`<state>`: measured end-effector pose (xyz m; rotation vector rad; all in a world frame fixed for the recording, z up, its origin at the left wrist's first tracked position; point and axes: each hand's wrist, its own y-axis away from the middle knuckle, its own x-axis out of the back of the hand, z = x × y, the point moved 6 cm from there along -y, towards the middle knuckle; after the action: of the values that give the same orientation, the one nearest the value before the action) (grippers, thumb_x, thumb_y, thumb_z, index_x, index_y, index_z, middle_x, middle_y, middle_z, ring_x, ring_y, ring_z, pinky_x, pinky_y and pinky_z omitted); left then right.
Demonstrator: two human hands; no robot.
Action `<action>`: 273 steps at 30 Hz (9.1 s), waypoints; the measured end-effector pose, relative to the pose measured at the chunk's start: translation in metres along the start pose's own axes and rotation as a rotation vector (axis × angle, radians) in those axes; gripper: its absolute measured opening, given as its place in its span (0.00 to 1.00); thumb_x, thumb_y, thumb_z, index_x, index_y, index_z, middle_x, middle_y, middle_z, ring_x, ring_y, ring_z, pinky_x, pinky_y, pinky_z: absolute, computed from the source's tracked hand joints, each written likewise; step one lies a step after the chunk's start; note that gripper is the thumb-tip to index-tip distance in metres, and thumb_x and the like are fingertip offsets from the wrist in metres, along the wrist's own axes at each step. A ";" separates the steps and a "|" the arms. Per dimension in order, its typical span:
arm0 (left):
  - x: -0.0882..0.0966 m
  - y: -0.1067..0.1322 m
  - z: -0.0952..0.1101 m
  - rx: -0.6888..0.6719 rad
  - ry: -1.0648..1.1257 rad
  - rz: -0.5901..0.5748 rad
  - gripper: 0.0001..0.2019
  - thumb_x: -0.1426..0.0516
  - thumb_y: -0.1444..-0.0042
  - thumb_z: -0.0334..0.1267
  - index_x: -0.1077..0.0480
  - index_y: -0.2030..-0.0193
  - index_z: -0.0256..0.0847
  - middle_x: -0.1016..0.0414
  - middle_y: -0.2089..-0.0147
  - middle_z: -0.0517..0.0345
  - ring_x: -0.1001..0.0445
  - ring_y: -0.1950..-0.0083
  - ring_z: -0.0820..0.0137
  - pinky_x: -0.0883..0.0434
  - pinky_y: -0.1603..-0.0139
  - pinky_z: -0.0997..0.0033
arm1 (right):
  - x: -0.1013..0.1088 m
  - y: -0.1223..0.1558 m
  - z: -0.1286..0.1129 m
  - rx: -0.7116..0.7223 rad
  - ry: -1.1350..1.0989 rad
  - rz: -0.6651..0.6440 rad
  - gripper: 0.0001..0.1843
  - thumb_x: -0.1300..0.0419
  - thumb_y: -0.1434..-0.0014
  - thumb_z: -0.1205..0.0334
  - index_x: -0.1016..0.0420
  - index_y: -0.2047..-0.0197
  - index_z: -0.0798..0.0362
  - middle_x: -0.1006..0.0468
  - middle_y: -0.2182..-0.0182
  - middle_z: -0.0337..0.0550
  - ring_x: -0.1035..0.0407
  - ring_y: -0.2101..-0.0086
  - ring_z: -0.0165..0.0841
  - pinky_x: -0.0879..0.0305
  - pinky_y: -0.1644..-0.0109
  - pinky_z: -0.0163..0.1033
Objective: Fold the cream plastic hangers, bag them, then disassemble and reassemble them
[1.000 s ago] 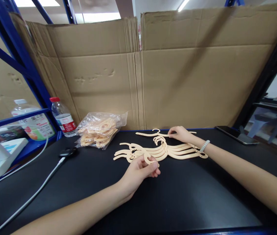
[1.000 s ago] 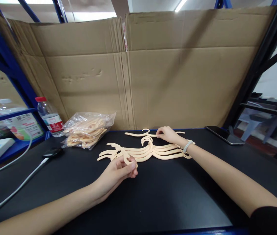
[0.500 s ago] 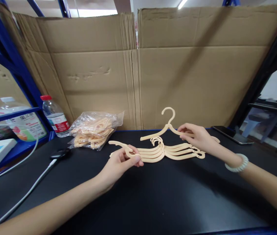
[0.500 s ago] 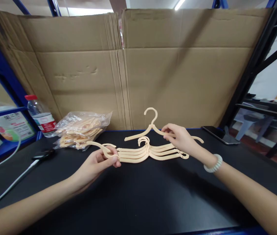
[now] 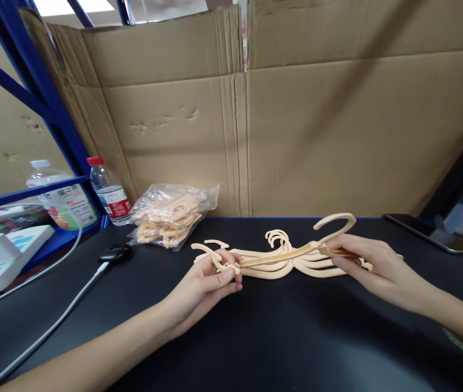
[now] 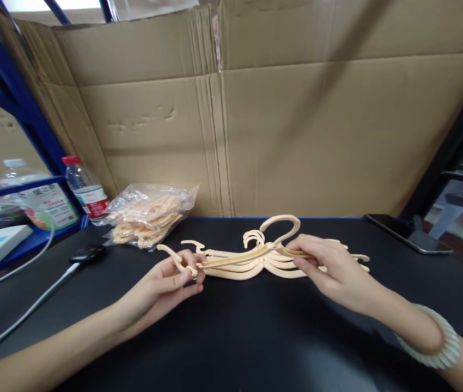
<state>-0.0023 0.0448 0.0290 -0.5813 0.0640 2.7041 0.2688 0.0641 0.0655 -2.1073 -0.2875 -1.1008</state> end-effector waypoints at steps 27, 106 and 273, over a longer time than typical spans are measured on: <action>0.000 0.005 -0.010 0.107 0.165 0.047 0.06 0.32 0.54 0.28 0.25 0.72 0.34 0.25 0.63 0.54 0.23 0.63 0.68 0.25 0.54 0.67 | 0.007 0.006 -0.025 0.209 0.083 0.177 0.07 0.45 0.37 0.68 0.27 0.59 0.47 0.22 0.72 0.36 0.29 0.72 0.30 0.35 0.70 0.34; -0.062 0.042 -0.007 -0.310 -1.485 -0.367 0.21 0.39 0.44 0.35 0.28 0.42 0.42 0.29 0.39 0.39 0.33 0.40 0.43 0.40 0.39 0.44 | -0.024 0.003 -0.019 0.006 0.156 -0.259 0.06 0.44 0.44 0.70 0.28 0.69 0.51 0.25 0.71 0.40 0.31 0.69 0.34 0.35 0.66 0.39; -0.023 -0.005 -0.015 -0.461 -1.658 -0.423 0.15 0.49 0.38 0.31 0.32 0.45 0.40 0.29 0.41 0.48 0.32 0.39 0.61 0.32 0.39 0.57 | -0.024 0.005 0.057 0.036 0.353 -0.193 0.16 0.47 0.38 0.63 0.29 0.47 0.50 0.25 0.51 0.49 0.31 0.51 0.43 0.33 0.46 0.53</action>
<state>0.0247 0.0394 0.0247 1.4114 -0.9499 1.9590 0.2915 0.1033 0.0233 -1.8396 -0.3413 -1.5437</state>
